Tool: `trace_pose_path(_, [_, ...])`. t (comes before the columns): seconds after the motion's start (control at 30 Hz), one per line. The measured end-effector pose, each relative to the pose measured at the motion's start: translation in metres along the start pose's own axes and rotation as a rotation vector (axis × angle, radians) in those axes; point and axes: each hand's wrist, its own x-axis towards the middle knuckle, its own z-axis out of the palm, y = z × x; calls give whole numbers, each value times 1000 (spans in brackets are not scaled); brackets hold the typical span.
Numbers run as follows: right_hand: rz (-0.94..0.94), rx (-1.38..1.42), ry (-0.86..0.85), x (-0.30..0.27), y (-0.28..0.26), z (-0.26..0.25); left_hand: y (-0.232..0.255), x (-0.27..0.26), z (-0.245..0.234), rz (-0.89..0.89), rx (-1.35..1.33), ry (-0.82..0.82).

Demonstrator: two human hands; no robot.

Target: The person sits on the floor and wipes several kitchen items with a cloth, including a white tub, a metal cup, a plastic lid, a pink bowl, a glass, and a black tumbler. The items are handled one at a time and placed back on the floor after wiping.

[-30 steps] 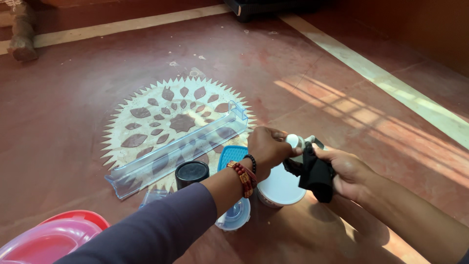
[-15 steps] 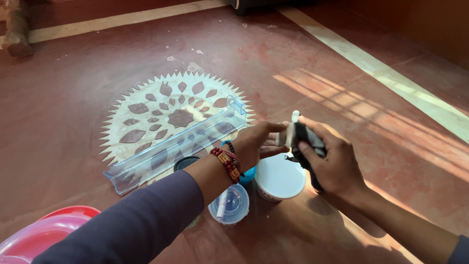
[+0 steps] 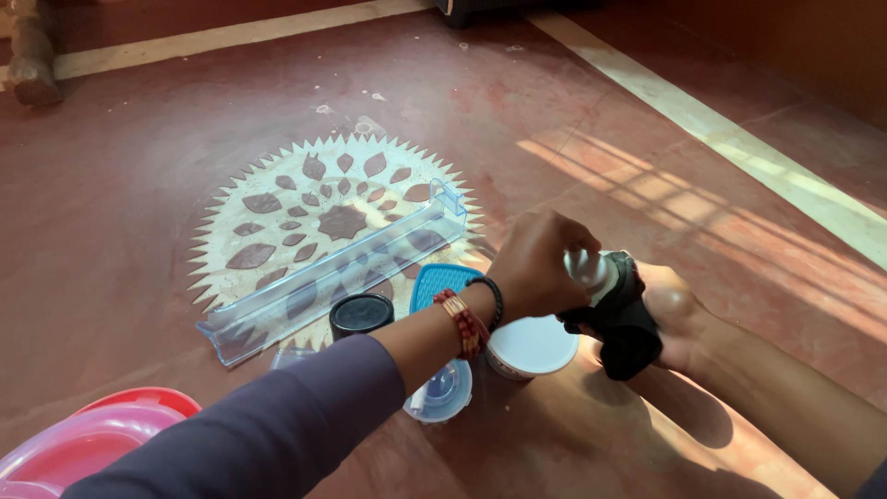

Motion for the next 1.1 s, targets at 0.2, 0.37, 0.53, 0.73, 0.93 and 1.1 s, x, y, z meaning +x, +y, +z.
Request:
trace_pose_path(0.2, [-55, -151, 305, -9, -4, 22, 0, -1, -1, -220, 99, -4])
trace_pose_path(0.37, [-292, -650, 483, -28, -6, 58, -18, -6, -5, -661, -532, 8])
trace_pose_path(0.53, [-887, -1405, 379, -43, -3, 77, -32, -12, -17, -975, -960, -52])
trace_pose_path(0.73, [-1026, -1501, 226, -42, 3, 71, -38, -9, -10, -1110, -979, -56])
trace_pose_path(0.93, [-645, -1173, 355, -20, -5, 48, -33, -7, 0, -876, -814, -85])
trace_pose_path(1.1, [-111, -283, 275, -3, -11, 19, -12, -10, 3, -672, -409, 7])
